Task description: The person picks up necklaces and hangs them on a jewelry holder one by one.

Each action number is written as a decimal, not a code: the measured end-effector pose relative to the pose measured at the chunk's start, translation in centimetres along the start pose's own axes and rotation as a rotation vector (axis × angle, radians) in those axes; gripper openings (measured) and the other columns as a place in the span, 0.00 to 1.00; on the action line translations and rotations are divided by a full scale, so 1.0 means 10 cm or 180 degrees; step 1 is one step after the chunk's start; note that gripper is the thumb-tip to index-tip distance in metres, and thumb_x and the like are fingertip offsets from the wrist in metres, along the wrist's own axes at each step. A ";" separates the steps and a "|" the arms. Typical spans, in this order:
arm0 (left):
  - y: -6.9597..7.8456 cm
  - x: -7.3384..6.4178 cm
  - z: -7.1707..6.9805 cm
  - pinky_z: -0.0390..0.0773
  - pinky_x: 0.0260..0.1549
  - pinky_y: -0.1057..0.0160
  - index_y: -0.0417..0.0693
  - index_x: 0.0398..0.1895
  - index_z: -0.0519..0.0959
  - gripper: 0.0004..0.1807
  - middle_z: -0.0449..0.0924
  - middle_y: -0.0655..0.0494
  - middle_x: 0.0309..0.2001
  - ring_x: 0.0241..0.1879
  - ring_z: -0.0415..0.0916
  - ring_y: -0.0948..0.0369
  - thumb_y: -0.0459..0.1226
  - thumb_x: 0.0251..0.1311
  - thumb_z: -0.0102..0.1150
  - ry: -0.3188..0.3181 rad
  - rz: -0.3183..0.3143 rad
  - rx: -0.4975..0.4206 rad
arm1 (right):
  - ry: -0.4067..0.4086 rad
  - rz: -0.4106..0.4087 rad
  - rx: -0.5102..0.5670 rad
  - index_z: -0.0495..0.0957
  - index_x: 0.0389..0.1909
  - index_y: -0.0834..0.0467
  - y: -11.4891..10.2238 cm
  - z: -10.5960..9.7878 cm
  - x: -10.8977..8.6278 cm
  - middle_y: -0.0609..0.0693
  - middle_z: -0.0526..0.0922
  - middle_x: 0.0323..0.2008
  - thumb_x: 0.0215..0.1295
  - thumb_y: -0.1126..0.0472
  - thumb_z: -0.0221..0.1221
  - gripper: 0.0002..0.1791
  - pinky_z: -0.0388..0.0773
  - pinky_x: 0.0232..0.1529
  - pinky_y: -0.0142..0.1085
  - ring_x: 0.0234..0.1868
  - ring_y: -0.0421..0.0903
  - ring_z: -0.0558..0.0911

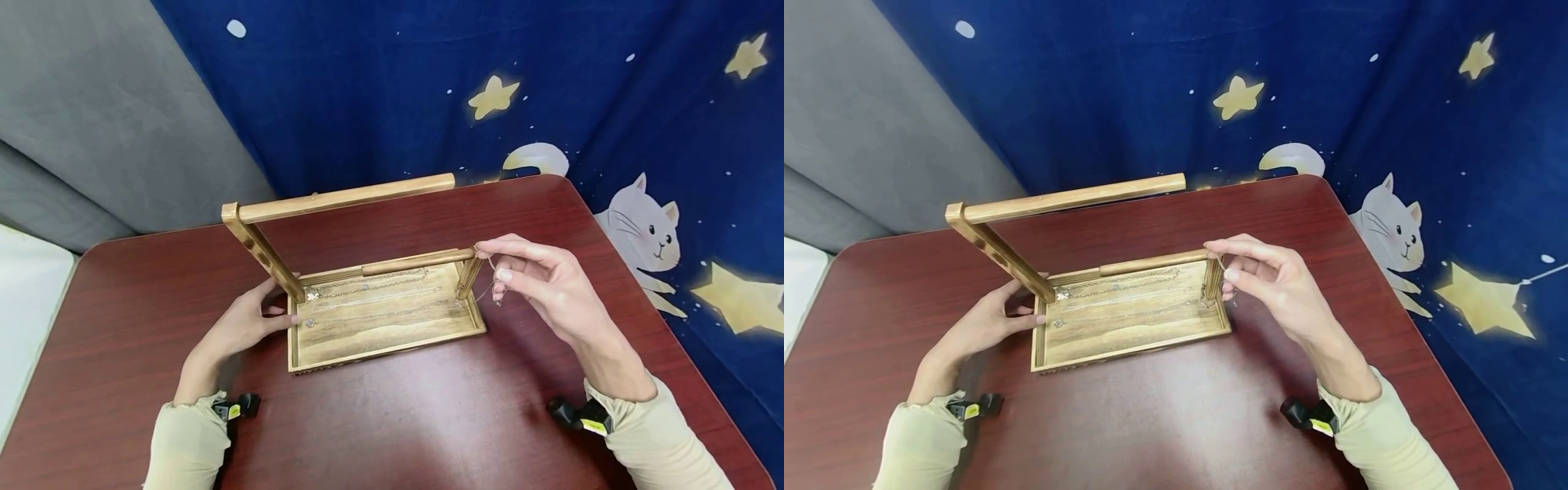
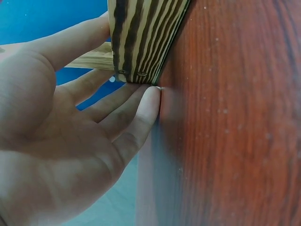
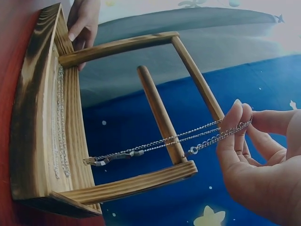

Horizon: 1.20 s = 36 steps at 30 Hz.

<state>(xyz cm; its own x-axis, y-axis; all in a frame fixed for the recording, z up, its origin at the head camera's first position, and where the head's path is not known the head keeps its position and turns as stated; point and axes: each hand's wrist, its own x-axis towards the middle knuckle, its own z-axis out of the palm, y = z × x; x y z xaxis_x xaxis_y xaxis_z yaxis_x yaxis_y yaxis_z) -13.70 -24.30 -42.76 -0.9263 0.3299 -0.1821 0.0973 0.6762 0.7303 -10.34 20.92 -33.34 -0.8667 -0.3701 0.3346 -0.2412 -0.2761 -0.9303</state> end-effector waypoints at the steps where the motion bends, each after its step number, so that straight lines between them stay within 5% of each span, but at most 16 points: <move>1: 0.00 0.00 0.00 0.77 0.45 0.63 0.52 0.75 0.61 0.42 0.72 0.46 0.65 0.50 0.81 0.54 0.44 0.61 0.69 0.0002 0.0003 -0.0002 | 0.0027 0.0001 0.0000 0.71 0.57 0.80 -0.01 -0.01 0.00 0.72 0.74 0.54 0.64 0.85 0.50 0.20 0.80 0.33 0.36 0.37 0.49 0.78; 22: 0.01 -0.02 0.00 0.77 0.50 0.54 0.56 0.76 0.61 0.42 0.70 0.47 0.67 0.51 0.81 0.54 0.45 0.61 0.69 -0.0019 -0.0001 -0.0072 | 0.0432 0.0022 -0.0151 0.73 0.61 0.73 -0.12 -0.13 0.13 0.63 0.78 0.54 0.63 0.83 0.55 0.24 0.82 0.34 0.36 0.32 0.47 0.80; 36: 0.02 -0.01 0.01 0.75 0.52 0.48 0.49 0.77 0.58 0.44 0.67 0.43 0.69 0.53 0.80 0.50 0.44 0.61 0.69 0.0004 -0.0073 -0.0037 | 0.0638 0.0053 -0.0327 0.76 0.59 0.70 -0.18 -0.16 0.28 0.59 0.82 0.52 0.64 0.79 0.58 0.21 0.81 0.32 0.34 0.32 0.46 0.81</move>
<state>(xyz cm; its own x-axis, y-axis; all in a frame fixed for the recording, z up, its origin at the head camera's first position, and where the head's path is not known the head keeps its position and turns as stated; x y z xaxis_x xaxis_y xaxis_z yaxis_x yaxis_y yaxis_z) -13.52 -24.19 -42.68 -0.9287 0.3134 -0.1980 0.0716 0.6758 0.7336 -13.08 21.83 -30.93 -0.9379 -0.1873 0.2921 -0.2606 -0.1758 -0.9493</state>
